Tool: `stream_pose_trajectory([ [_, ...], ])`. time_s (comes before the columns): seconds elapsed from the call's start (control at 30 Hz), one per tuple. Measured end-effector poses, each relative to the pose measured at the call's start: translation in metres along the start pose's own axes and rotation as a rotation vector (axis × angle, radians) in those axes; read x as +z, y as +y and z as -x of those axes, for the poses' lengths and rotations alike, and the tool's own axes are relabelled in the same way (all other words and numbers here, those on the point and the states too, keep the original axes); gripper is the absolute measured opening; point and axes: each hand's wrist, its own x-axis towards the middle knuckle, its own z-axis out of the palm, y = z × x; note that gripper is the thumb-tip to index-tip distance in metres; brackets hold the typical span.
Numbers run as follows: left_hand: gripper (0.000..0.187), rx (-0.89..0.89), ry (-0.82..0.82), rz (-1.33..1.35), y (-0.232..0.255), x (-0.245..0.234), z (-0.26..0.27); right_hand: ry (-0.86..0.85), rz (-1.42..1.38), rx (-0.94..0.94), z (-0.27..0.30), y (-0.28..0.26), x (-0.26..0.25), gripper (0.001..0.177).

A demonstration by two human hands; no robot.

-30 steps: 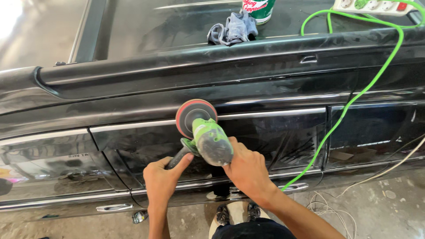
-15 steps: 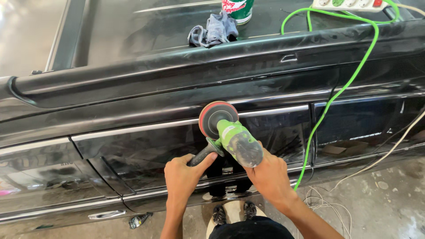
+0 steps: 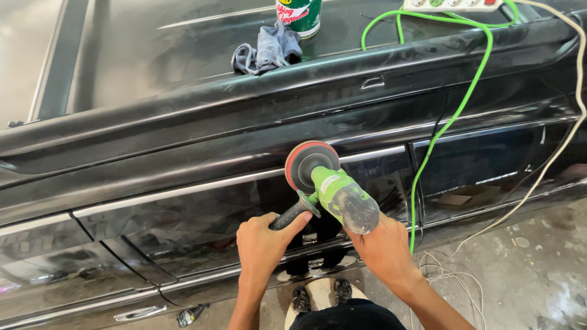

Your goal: The person polishes the side panels of a black vehicle using a power polisher, moving the tool in circular motions across the surface. A can of polish, a cloth, and a power strip are visible on the vehicle roof.

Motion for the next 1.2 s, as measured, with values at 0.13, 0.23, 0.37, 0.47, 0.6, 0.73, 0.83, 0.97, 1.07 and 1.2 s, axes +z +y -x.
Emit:
stream_pose_trajectory([
  [0.13, 0.061, 0.013, -0.011, 0.005, 0.006, 0.007, -0.001, 0.007, 0.045, 0.030, 0.001, 0.008, -0.003, 0.022],
  [0.23, 0.063, 0.008, -0.033, -0.006, 0.011, 0.011, -0.002, 0.019, 0.036, 0.018, 0.002, 0.013, -0.007, 0.020],
  [0.37, 0.064, 0.011, -0.051, -0.017, 0.018, 0.017, -0.004, 0.051, 0.011, 0.017, 0.003, 0.017, -0.012, 0.019],
  [0.47, 0.064, 0.013, -0.066, -0.022, 0.023, 0.022, -0.005, 0.034, 0.026, 0.057, 0.003, 0.021, -0.016, 0.018],
  [0.6, 0.063, 0.034, -0.074, -0.022, 0.030, 0.026, -0.005, 0.078, 0.001, 0.045, 0.004, 0.026, -0.019, 0.018],
  [0.73, 0.062, 0.032, -0.100, -0.016, 0.034, 0.033, -0.005, 0.041, 0.043, 0.074, 0.005, 0.033, -0.023, 0.018],
  [0.83, 0.062, 0.030, -0.125, 0.014, 0.037, 0.039, -0.007, 0.058, 0.021, 0.094, 0.004, 0.038, -0.025, 0.020],
  [0.97, 0.065, 0.052, -0.128, -0.039, 0.043, 0.047, -0.010, 0.076, 0.010, 0.115, 0.007, 0.048, -0.027, 0.020],
  [1.07, 0.067, 0.067, -0.133, -0.049, 0.052, 0.052, -0.013, 0.136, 0.012, 0.081, 0.007, 0.059, -0.028, 0.019],
  [1.2, 0.067, 0.050, -0.191, -0.044, 0.064, 0.059, -0.014, 0.154, 0.109, 0.068, 0.007, 0.072, -0.031, 0.019],
])
